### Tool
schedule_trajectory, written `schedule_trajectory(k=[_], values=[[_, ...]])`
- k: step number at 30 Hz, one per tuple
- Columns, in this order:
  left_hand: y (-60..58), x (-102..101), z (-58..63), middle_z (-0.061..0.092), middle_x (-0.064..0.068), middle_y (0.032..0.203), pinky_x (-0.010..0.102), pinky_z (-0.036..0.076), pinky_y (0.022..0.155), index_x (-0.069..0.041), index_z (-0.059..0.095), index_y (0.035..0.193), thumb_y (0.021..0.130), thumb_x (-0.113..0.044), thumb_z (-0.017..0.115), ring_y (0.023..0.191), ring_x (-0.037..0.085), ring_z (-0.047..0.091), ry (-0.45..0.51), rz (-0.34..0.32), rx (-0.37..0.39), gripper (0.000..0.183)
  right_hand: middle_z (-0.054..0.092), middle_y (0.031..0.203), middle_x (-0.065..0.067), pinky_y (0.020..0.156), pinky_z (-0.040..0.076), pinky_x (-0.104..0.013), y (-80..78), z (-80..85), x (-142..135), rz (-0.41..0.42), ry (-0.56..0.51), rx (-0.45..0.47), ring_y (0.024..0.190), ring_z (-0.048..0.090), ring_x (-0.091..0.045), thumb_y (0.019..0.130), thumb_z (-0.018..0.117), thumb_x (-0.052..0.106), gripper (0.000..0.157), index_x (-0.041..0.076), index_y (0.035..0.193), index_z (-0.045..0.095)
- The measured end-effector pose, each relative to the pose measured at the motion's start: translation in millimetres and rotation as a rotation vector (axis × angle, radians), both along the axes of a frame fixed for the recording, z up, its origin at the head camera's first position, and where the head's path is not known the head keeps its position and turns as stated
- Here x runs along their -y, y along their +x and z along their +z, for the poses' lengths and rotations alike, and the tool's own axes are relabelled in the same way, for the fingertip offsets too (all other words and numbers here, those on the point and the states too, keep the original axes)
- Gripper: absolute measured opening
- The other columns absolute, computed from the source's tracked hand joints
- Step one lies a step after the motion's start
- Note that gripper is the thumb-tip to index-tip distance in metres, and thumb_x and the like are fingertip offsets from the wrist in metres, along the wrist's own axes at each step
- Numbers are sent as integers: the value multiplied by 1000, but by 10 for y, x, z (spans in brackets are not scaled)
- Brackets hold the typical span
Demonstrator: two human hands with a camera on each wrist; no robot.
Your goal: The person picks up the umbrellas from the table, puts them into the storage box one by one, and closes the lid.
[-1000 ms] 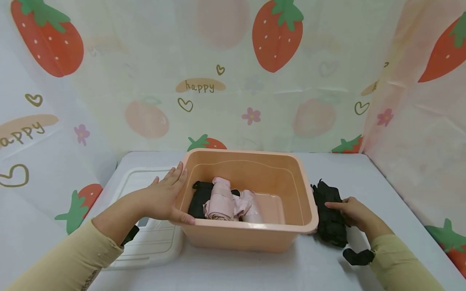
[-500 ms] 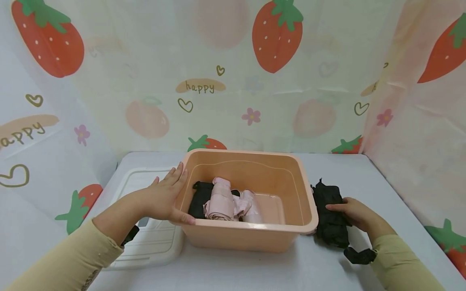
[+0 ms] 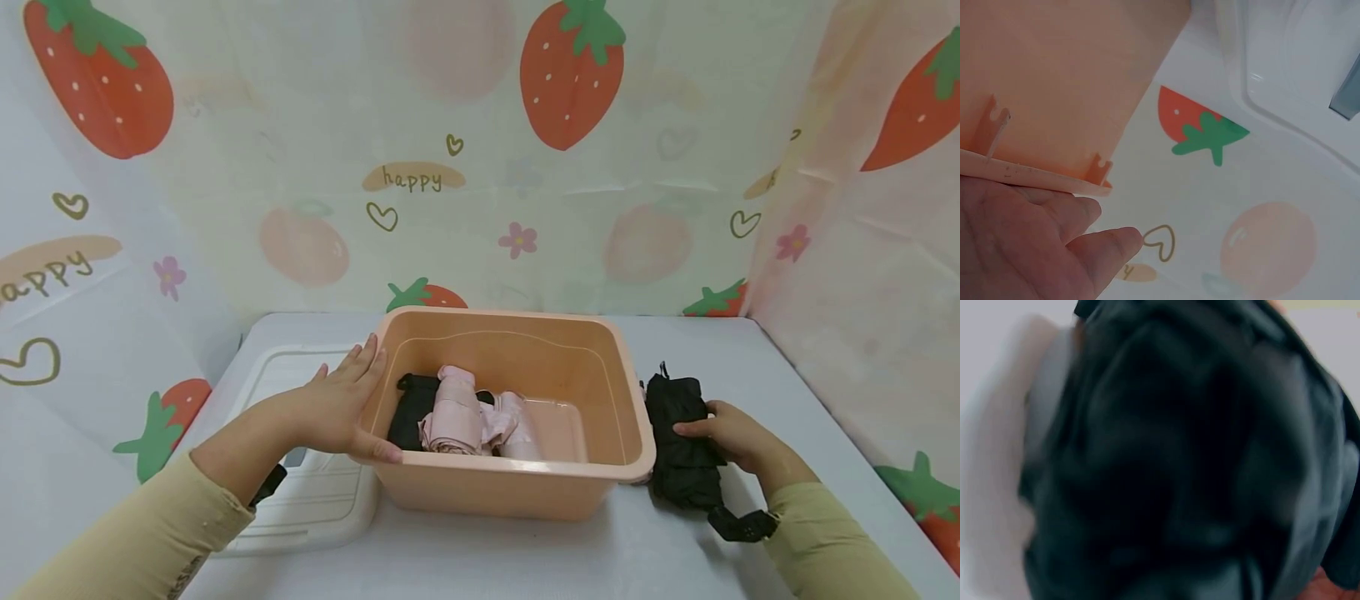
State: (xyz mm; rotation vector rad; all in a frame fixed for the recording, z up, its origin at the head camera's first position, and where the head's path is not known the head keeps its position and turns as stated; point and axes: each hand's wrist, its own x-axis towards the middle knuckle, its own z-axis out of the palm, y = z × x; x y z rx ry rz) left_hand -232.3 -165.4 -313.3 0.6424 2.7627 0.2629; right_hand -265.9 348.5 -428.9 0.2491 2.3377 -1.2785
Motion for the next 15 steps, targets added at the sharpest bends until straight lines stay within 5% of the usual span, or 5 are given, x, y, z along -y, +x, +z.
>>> schedule_trajectory(k=[7,15], values=[[-10,-6,-2,-12,19,151,65,6,102,0,-3,145,55,-83,56,137,38,-6,-4,-6,-3,136,31,131,-40,95,38,-53,-1,164,-6,-15,58,-72,116,43,-45,83,64,38,99,-22,134,4],[-12,0,-6,-12,18,151,65,5,102,0,-3,145,54,-83,56,137,38,-7,-4,0,2,137,39,125,-35,89,45,-45,-104,616,-50,3,83,-135,99,56,-26,85,62,42,98,-23,134,7]])
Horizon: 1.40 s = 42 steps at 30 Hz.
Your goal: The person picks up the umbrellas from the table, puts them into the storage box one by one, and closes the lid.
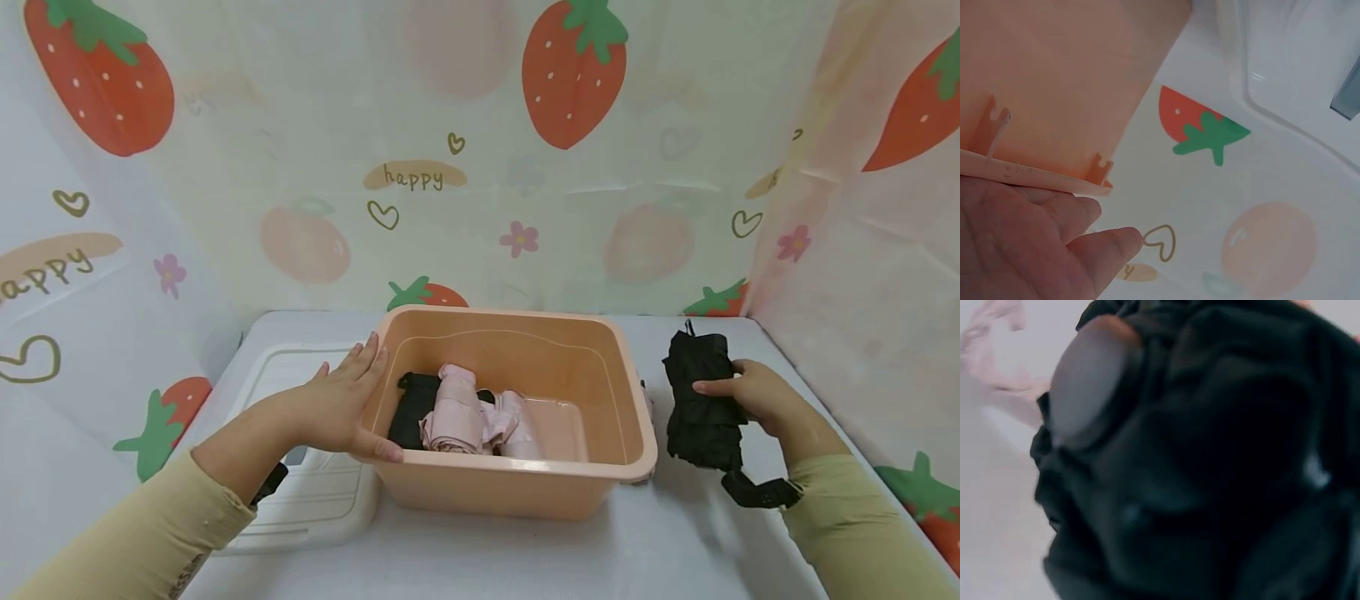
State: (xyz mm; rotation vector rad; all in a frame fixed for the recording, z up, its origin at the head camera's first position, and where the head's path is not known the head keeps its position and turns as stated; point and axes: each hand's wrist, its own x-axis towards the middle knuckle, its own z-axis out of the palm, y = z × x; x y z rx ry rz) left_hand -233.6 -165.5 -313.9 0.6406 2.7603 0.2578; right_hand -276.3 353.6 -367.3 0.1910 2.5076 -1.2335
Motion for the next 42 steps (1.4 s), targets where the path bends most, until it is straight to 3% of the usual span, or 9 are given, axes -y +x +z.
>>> schedule_trajectory(k=[8,15,19,24,26,32,37,42], values=[[3,1,3,-13,18,151,65,5,102,0,-3,145,55,-82,57,137,38,-6,5,-4,2,136,42,124,-30,88,47,-43,-115,512,66,22,46,-138,92,58,-18,85,61,41,91,-17,136,13],[5,3,11,-12,19,151,65,5,102,0,-2,145,55,-82,57,137,39,-6,2,-2,0,136,40,126,-30,95,37,-53,-204,1015,303,11,109,-240,106,51,-37,82,62,49,98,-13,139,12],[7,5,10,-12,19,151,65,5,102,1,-2,145,55,-82,56,137,39,-6,0,-7,-2,135,35,132,-31,97,34,-55,-241,1288,479,18,147,-248,114,43,-41,76,64,57,111,-10,142,4],[11,6,11,-12,19,151,65,5,102,1,-2,145,55,-82,56,137,38,-6,-1,-10,0,135,32,135,-30,97,33,-56,-269,1544,767,65,252,-276,117,37,-42,73,65,60,112,-8,142,9],[11,4,12,-12,19,151,65,5,102,1,-1,145,56,-82,56,137,38,-6,-1,-10,-1,135,39,129,-28,94,35,-54,-284,1596,903,86,284,-298,112,40,-40,74,65,58,103,-8,139,20],[16,1,22,-12,19,151,64,6,102,1,-1,145,56,-82,57,137,38,-6,3,-10,-4,135,49,118,-22,87,43,-47,-321,1640,1308,150,296,-326,104,47,-34,76,69,47,82,-5,130,34],[19,0,24,-11,19,151,64,6,102,0,-1,145,56,-82,56,137,38,-5,3,-9,-8,135,50,120,-19,83,47,-47,-319,1599,1628,214,345,-286,104,51,-32,77,68,47,83,-1,134,33],[26,4,36,-10,20,151,65,6,102,1,-1,145,57,-80,58,137,39,-5,11,-10,-10,133,51,121,-16,73,50,-43,-341,1449,1861,275,390,-245,98,56,-29,78,67,45,81,2,137,32]])
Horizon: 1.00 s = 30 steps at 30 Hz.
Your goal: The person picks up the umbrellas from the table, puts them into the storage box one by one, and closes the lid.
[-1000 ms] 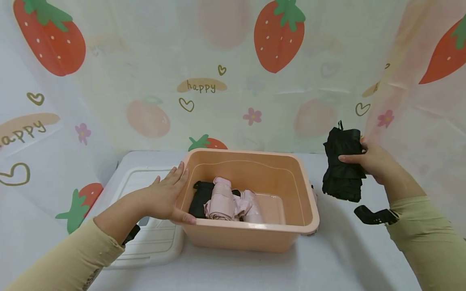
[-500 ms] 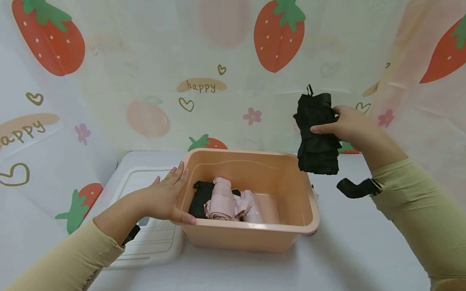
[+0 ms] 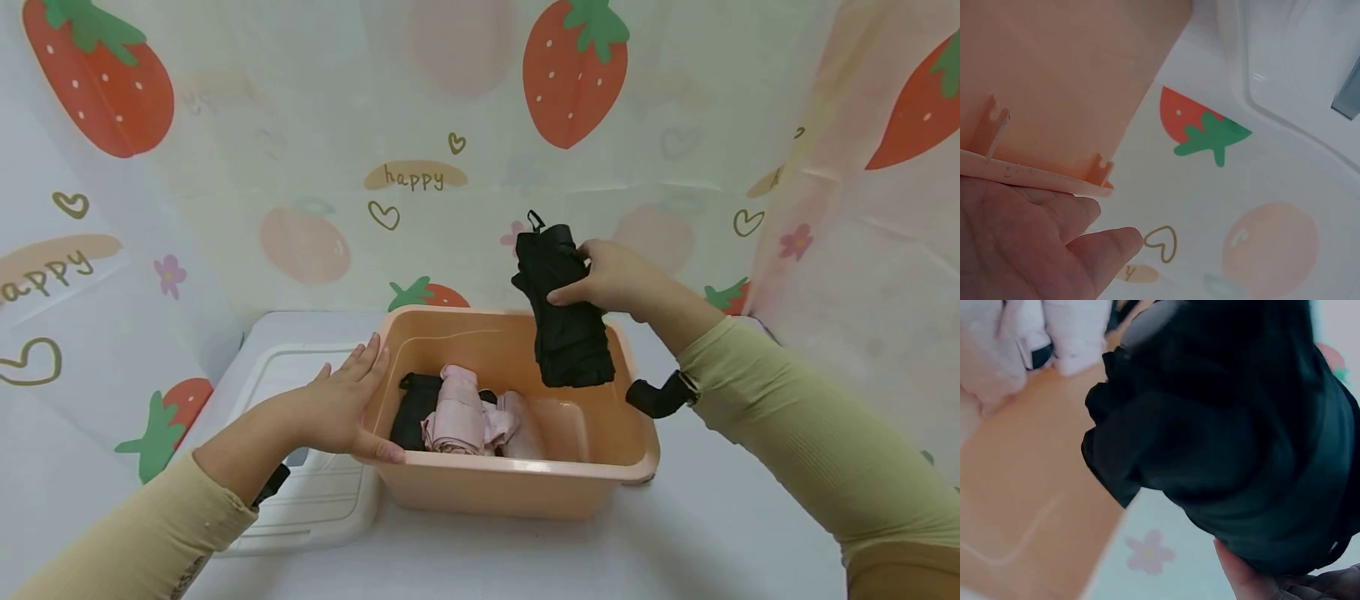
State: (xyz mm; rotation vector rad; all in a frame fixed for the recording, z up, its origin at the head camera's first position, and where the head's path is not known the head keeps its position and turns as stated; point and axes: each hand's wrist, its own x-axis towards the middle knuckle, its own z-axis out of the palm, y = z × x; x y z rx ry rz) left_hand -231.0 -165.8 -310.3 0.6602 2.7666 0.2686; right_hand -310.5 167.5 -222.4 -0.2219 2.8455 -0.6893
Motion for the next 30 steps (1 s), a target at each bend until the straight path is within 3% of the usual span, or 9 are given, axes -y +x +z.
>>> schedule_trajectory(k=[3,10,20,26,30], values=[[14,1,12,-9,20,151,66,6,101,1,-1,145,58,-79,59,137,40,-4,8,3,2,133,51,122,-17,73,51,-39,-21,-138,114,33,-2,22,97,57,-29,78,69,41,79,-1,136,34],[26,7,24,-9,20,151,65,6,102,1,0,145,58,-79,58,137,39,-4,8,9,4,133,50,118,-19,67,54,-33,-7,-423,297,64,-134,139,94,58,-28,78,72,30,74,-5,132,35],[15,21,5,-10,20,151,65,6,102,1,0,145,57,-80,59,137,38,-5,12,18,2,134,54,105,-16,59,54,-31,-5,-678,417,81,-154,215,85,59,-25,77,73,29,63,-4,122,44],[-4,12,-18,-10,19,151,65,6,102,0,-1,145,55,-81,58,138,38,-5,2,13,-2,135,60,99,-14,62,54,-34,11,-837,409,110,-310,322,78,63,-21,79,72,20,55,2,124,46],[-14,-2,-23,-11,18,151,64,5,102,-1,-2,145,55,-82,57,138,37,-6,-7,9,0,135,59,98,-14,63,54,-34,21,-912,387,111,-360,351,77,63,-21,80,71,18,49,-2,118,47]])
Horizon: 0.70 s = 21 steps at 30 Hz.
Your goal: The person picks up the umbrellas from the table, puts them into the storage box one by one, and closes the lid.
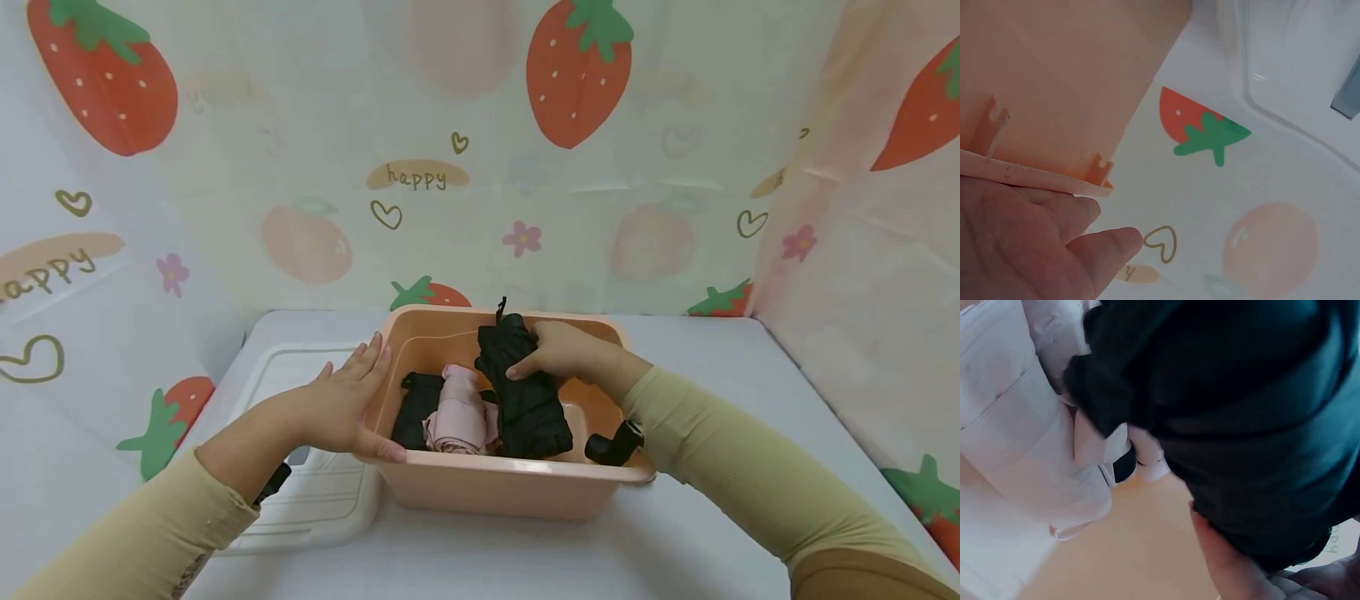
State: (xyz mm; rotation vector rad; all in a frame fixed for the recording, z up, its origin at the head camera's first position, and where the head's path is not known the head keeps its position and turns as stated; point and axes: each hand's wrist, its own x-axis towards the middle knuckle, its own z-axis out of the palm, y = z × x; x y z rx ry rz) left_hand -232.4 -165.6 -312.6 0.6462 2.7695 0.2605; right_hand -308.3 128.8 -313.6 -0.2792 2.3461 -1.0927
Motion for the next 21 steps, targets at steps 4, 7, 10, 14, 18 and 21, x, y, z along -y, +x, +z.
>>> schedule_trajectory(k=[4,7,10,14,18,21], values=[[1,-11,11,-11,18,151,65,5,102,0,-1,145,55,-82,57,138,37,-6,-3,2,2,135,57,100,-15,66,54,-33,-13,-44,-16,10,-1,2,79,63,-22,79,72,19,51,-3,116,45],[12,-15,26,-11,18,151,65,6,102,0,-1,145,55,-82,57,138,37,-6,-7,1,3,135,56,103,-15,67,54,-34,-22,-77,-16,29,-19,18,80,63,-21,80,71,20,55,-3,121,42],[24,-19,46,-10,19,151,65,6,102,1,-1,145,57,-81,57,137,39,-5,-7,-4,5,134,54,110,-18,67,54,-35,-23,-102,-1,50,-41,36,81,64,-22,81,70,20,60,-5,126,38],[25,-26,51,-10,20,151,65,5,101,2,-1,145,57,-80,57,137,39,-5,-7,-4,9,134,48,118,-21,66,55,-35,-28,-147,13,73,-53,46,81,64,-23,84,67,20,60,-4,128,35],[21,-31,37,-10,20,151,66,5,101,2,0,145,56,-81,57,137,39,-5,-3,-7,8,134,54,107,-26,68,54,-40,-23,-144,-9,68,-148,75,80,65,-29,93,53,33,54,-3,129,36],[19,-30,36,-10,19,151,65,6,102,1,0,145,55,-82,57,137,38,-5,-3,-7,6,135,57,101,-28,72,53,-43,-20,-111,-35,43,-222,97,82,65,-33,95,37,49,62,-2,130,37]])
